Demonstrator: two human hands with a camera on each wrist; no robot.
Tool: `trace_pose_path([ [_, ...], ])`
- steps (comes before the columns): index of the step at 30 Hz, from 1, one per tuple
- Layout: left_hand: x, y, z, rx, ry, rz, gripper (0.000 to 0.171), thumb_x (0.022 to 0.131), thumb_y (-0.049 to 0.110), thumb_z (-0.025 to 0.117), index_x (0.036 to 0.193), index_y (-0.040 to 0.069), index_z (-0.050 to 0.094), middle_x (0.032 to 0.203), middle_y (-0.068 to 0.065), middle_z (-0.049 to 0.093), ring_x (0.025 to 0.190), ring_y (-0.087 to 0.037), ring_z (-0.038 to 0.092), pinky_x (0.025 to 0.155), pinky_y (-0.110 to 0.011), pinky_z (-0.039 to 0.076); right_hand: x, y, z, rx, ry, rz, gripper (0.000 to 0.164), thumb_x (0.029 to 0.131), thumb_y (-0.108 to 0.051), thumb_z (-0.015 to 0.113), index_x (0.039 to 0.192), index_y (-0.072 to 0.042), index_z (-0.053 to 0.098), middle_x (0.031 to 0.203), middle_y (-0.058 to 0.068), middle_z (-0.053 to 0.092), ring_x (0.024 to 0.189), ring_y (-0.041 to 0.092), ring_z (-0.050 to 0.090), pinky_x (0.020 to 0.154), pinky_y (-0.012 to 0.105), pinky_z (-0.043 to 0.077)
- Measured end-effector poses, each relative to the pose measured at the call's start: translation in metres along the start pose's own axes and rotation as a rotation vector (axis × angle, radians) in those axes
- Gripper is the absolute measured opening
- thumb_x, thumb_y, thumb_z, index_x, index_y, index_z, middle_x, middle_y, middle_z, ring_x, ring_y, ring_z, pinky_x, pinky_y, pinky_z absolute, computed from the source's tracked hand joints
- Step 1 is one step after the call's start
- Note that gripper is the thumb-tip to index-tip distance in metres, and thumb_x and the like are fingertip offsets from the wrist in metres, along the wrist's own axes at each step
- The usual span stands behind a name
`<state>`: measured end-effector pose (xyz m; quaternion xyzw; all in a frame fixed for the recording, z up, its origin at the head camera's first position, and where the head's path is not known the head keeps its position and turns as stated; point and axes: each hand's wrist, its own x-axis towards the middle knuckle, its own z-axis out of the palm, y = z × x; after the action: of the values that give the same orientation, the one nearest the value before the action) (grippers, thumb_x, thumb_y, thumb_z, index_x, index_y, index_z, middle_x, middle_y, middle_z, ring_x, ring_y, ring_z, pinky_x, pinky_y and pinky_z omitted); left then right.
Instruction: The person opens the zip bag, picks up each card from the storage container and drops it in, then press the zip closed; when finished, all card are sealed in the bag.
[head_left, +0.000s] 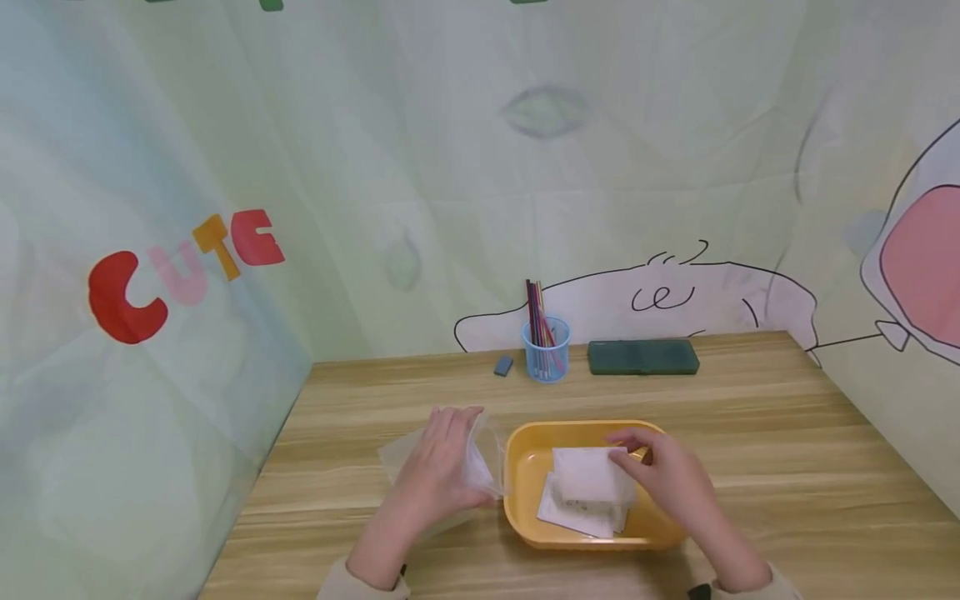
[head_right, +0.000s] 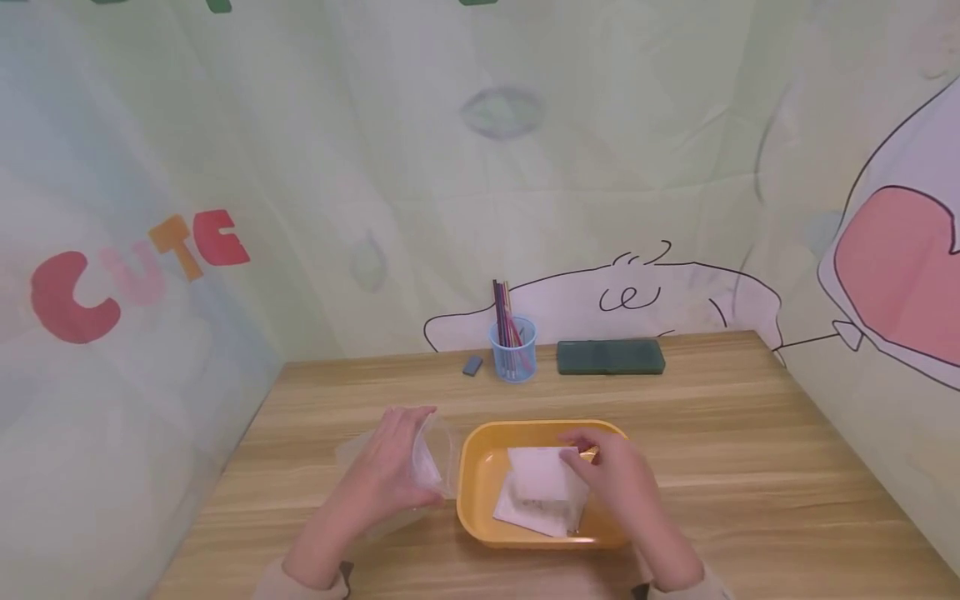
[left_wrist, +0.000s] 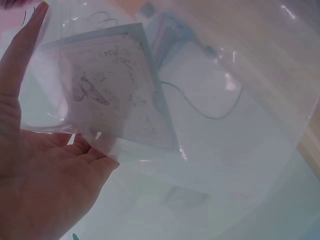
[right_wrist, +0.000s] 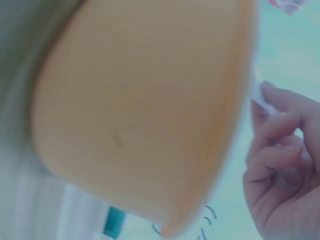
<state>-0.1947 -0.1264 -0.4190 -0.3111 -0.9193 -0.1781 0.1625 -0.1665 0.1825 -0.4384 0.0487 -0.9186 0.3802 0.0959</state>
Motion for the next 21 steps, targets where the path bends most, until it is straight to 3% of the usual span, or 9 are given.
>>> trace_pose_path([
  [7,0.002,0.003,-0.003,-0.015,-0.007,-0.009,0.112,0.043,0.037,0.095,0.135,0.000,0.042,0.121,-0.011,0.051,0.118,-0.028,0.047,0.114,-0.044,0.019,0.001,-0.023,-0.010,0.137,0.222,-0.013,0.015,0.079,-0.031,0.079,0.083,-0.018,0.072,0.073,-0.010,0.066,0.060,0.013,0.052,0.050,0.021,0.044],
  [10,0.002,0.004,-0.003,-0.022,-0.002,-0.003,0.112,0.043,0.037,0.095,0.135,0.000,0.043,0.121,-0.011,0.051,0.118,-0.028,0.047,0.114,-0.045,0.020,0.001,-0.033,-0.010,0.229,0.274,-0.022,0.011,0.079,-0.029,0.079,0.082,-0.019,0.074,0.072,-0.010,0.067,0.058,0.013,0.053,0.047,0.020,0.044],
  [16,0.002,0.006,-0.002,-0.021,0.023,0.018,0.112,0.042,0.037,0.095,0.134,0.000,0.043,0.120,-0.010,0.051,0.117,-0.027,0.047,0.114,-0.043,0.018,0.001,-0.050,-0.004,0.436,0.253,-0.011,0.011,0.079,-0.020,0.080,0.086,-0.013,0.075,0.073,-0.002,0.069,0.057,0.012,0.055,0.045,0.020,0.044],
  [21,0.002,0.008,-0.002,-0.019,0.036,0.032,0.112,0.043,0.037,0.094,0.135,0.000,0.042,0.118,-0.010,0.051,0.116,-0.027,0.047,0.114,-0.043,0.019,0.004,-0.057,0.003,0.492,0.216,0.015,0.013,0.077,-0.020,0.082,0.084,-0.013,0.074,0.070,0.000,0.067,0.056,0.013,0.054,0.045,0.020,0.043],
])
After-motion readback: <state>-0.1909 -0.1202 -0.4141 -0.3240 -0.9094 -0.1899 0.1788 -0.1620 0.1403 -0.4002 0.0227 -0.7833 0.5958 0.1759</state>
